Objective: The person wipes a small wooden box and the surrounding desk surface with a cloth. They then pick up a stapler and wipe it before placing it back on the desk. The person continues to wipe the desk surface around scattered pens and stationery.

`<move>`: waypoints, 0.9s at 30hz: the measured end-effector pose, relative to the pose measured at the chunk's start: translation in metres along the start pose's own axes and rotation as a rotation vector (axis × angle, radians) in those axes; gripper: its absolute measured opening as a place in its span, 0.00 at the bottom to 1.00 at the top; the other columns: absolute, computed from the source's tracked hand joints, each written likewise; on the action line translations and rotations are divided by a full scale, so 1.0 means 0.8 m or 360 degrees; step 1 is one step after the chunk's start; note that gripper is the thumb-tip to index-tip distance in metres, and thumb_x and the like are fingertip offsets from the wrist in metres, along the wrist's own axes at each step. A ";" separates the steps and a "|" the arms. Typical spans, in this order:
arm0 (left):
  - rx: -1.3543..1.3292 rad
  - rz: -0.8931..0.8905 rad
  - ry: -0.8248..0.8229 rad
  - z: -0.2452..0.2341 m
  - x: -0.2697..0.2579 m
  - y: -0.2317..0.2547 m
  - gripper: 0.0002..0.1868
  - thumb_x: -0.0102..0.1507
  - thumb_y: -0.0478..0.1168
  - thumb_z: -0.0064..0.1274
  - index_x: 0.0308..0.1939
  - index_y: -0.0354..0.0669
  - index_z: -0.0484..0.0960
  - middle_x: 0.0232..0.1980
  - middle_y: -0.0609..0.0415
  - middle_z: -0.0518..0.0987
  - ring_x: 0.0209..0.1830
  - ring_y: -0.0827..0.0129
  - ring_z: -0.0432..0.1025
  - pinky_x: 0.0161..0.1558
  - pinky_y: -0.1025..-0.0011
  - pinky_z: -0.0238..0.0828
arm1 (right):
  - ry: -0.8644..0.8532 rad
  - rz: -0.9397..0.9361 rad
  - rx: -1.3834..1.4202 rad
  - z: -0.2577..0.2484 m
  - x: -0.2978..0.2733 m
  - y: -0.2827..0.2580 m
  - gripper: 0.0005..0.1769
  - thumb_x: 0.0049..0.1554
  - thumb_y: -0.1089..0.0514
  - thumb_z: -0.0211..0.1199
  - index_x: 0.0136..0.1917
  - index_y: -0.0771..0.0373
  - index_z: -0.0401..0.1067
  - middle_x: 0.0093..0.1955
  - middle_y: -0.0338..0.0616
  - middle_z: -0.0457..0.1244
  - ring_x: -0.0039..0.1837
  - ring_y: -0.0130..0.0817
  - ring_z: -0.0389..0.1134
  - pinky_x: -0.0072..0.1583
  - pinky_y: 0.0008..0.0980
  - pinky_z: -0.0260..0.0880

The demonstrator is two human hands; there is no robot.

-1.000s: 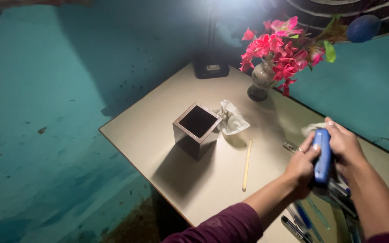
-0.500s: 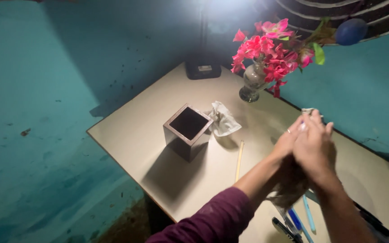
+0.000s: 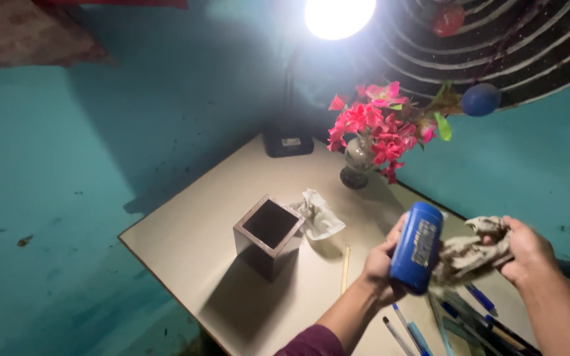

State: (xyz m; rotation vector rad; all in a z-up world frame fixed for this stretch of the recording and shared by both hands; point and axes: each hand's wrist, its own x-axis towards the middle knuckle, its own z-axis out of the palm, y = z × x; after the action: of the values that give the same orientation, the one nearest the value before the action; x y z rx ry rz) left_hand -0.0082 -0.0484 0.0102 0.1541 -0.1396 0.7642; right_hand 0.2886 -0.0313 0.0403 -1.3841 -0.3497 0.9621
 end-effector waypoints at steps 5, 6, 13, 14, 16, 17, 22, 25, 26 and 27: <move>-0.0041 0.0122 0.0055 -0.010 0.010 0.017 0.32 0.77 0.63 0.30 0.78 0.48 0.60 0.59 0.35 0.74 0.52 0.50 0.76 0.56 0.58 0.77 | -0.0339 -0.0165 0.0221 0.051 -0.095 -0.031 0.09 0.61 0.66 0.49 0.55 0.70 0.65 0.54 0.49 0.65 0.54 0.39 0.70 0.62 0.38 0.73; -0.0005 0.0156 0.0101 -0.008 0.010 0.020 0.32 0.77 0.63 0.31 0.77 0.48 0.62 0.59 0.38 0.75 0.52 0.52 0.76 0.56 0.59 0.78 | -0.0433 -0.0238 0.0197 0.063 -0.119 -0.036 0.11 0.59 0.70 0.50 0.56 0.72 0.65 0.55 0.49 0.65 0.57 0.39 0.70 0.65 0.36 0.73; -0.0250 -0.0065 0.0011 -0.021 0.042 0.009 0.28 0.79 0.62 0.36 0.69 0.46 0.70 0.59 0.45 0.78 0.54 0.59 0.76 0.55 0.65 0.77 | -0.0899 -0.1679 -0.1459 0.145 -0.253 0.016 0.21 0.54 0.58 0.67 0.62 0.56 0.77 0.68 0.45 0.67 0.75 0.52 0.66 0.75 0.45 0.60; -0.0398 -0.0134 -0.0088 -0.035 0.052 -0.005 0.27 0.80 0.62 0.37 0.67 0.44 0.69 0.59 0.43 0.78 0.54 0.58 0.76 0.55 0.65 0.76 | -0.0718 -0.1738 -0.1626 0.150 -0.250 0.024 0.19 0.56 0.56 0.63 0.62 0.52 0.78 0.71 0.45 0.65 0.76 0.55 0.61 0.75 0.46 0.57; 0.0583 0.0281 -0.0024 -0.067 0.068 -0.027 0.21 0.78 0.54 0.40 0.64 0.42 0.73 0.57 0.44 0.78 0.54 0.59 0.75 0.54 0.65 0.76 | -0.0348 -0.1857 -0.1942 0.161 -0.227 0.040 0.19 0.61 0.53 0.54 0.61 0.44 0.80 0.78 0.45 0.59 0.80 0.62 0.51 0.76 0.48 0.51; 0.1078 0.0484 0.0014 -0.081 0.071 -0.037 0.18 0.77 0.49 0.42 0.62 0.42 0.75 0.56 0.44 0.78 0.54 0.59 0.75 0.54 0.65 0.76 | -0.0178 -0.1642 -0.1910 0.163 -0.211 0.046 0.20 0.62 0.48 0.52 0.62 0.42 0.79 0.79 0.47 0.57 0.80 0.62 0.48 0.76 0.50 0.50; 0.0975 0.0263 0.0393 -0.057 0.047 -0.058 0.16 0.75 0.44 0.42 0.65 0.45 0.74 0.51 0.51 0.78 0.46 0.67 0.73 0.48 0.70 0.73 | 0.0218 -0.0617 -0.1703 0.154 -0.112 0.020 0.26 0.63 0.38 0.58 0.67 0.53 0.77 0.71 0.53 0.66 0.69 0.55 0.65 0.67 0.50 0.62; 0.0846 0.0252 0.0563 -0.017 0.037 -0.051 0.19 0.74 0.43 0.40 0.68 0.49 0.71 0.47 0.57 0.78 0.41 0.73 0.72 0.43 0.73 0.71 | -0.0136 -0.0245 -0.1110 0.151 -0.089 0.020 0.31 0.61 0.42 0.63 0.69 0.65 0.75 0.65 0.56 0.68 0.57 0.41 0.69 0.57 0.39 0.68; 0.0920 0.0296 0.0598 -0.014 0.038 -0.048 0.19 0.74 0.42 0.40 0.68 0.48 0.72 0.48 0.58 0.79 0.42 0.75 0.72 0.44 0.75 0.71 | -0.0291 -0.0190 -0.0881 0.153 -0.088 0.025 0.33 0.60 0.45 0.65 0.69 0.70 0.74 0.63 0.57 0.67 0.53 0.37 0.67 0.53 0.37 0.69; 0.0952 0.0357 0.0602 -0.017 0.039 -0.044 0.18 0.74 0.42 0.40 0.68 0.45 0.72 0.48 0.58 0.79 0.42 0.76 0.72 0.44 0.75 0.71 | -0.0249 -0.0194 -0.0878 0.154 -0.090 0.032 0.34 0.58 0.46 0.64 0.72 0.66 0.69 0.62 0.53 0.66 0.54 0.35 0.68 0.52 0.36 0.69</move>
State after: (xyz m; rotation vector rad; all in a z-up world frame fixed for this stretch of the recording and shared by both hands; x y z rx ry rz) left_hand 0.0396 -0.0501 -0.0006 0.5632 0.4439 1.0293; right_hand 0.1479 -0.0054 0.0651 -1.7602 -0.8560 0.9099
